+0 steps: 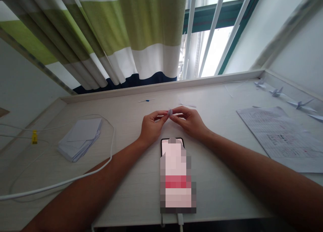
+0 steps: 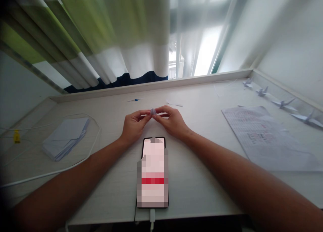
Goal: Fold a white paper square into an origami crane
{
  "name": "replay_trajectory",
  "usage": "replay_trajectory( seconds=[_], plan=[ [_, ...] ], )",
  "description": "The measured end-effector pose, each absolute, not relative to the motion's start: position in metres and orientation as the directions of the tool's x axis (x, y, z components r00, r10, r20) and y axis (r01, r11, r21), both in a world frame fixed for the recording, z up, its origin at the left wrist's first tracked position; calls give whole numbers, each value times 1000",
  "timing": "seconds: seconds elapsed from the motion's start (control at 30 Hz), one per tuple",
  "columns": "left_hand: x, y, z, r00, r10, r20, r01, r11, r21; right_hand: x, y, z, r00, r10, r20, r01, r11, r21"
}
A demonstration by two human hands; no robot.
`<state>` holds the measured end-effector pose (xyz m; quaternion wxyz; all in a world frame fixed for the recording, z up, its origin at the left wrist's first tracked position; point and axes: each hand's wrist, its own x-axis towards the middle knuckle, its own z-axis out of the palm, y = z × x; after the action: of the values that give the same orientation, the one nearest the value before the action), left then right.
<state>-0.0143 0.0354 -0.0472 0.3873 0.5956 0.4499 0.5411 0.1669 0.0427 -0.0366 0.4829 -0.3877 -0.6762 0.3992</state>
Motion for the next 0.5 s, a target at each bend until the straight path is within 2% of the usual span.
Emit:
replay_trajectory(
  seconds=[0.5],
  plan=[
    [-14,35,-48,3,944,329,170,-325,930,166,40,-32,-204,922,329,179,365,-914]
  ],
)
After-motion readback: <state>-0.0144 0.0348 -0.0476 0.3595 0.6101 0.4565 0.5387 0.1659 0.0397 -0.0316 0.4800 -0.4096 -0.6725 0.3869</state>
